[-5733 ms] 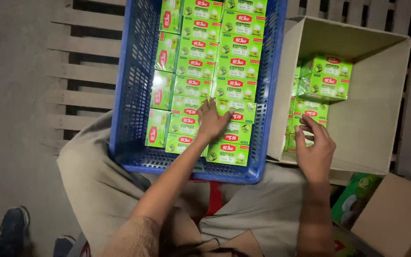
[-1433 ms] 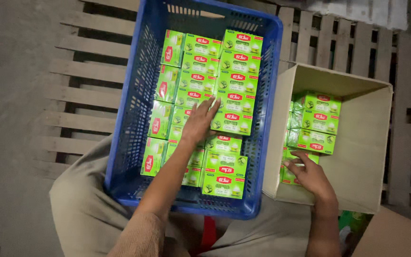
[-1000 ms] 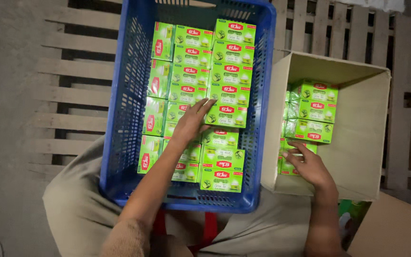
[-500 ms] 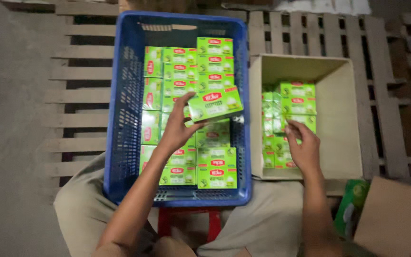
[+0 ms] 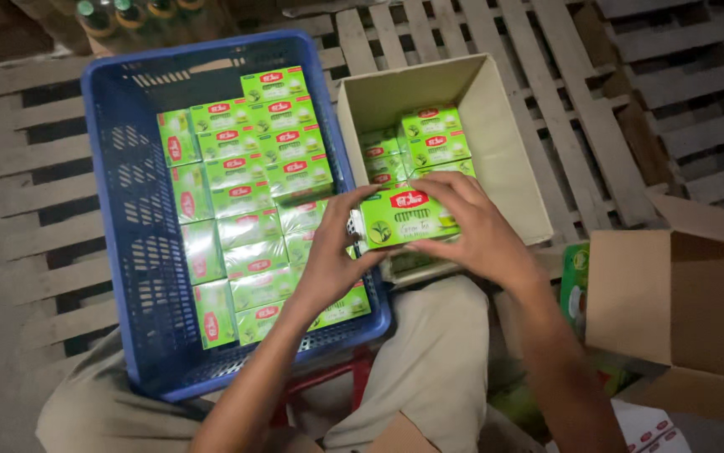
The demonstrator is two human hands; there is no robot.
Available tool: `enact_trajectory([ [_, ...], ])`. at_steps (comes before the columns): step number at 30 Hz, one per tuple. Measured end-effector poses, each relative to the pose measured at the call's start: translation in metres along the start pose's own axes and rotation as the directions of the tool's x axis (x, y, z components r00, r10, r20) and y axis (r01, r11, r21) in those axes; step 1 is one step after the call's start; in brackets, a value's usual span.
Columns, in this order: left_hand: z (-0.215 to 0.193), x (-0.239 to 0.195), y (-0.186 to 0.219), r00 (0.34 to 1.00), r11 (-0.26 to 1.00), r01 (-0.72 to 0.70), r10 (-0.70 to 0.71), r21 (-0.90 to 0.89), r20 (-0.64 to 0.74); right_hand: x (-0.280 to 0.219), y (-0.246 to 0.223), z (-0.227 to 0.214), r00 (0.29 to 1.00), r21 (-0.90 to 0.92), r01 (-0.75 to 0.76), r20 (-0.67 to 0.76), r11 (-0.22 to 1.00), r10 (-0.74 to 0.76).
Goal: The person picks up boxes of tea from a blue plastic crate and places them into a cardboard box one by one.
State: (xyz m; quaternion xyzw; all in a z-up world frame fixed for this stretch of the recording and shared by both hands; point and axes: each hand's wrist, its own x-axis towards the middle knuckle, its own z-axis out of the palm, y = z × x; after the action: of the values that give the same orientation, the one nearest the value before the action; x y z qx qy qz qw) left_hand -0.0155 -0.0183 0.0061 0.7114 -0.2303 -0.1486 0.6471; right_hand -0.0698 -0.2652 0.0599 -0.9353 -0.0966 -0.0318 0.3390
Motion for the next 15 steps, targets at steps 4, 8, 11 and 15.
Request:
enact_trajectory([
  [4,0.019,0.003,-0.029,0.997,0.994,-0.074,0.072,0.079,0.019,-0.011,0.025,0.004,0.996,0.014,-0.076,0.046,0.997,0.075],
  [8,0.029,0.01,-0.026,0.986,0.984,-0.165,0.162,0.064,0.049,-0.014,0.073,0.004,0.988,0.003,-0.144,0.051,0.99,0.143],
  [11,0.04,0.005,-0.055,0.988,0.978,-0.154,0.15,0.137,0.038,-0.012,0.113,-0.004,0.971,-0.141,-0.217,0.074,0.966,0.229],
  [15,0.049,0.001,-0.078,0.992,0.976,-0.119,0.109,0.185,0.063,-0.004,0.179,0.008,0.887,-0.366,-0.28,0.255,0.887,0.385],
])
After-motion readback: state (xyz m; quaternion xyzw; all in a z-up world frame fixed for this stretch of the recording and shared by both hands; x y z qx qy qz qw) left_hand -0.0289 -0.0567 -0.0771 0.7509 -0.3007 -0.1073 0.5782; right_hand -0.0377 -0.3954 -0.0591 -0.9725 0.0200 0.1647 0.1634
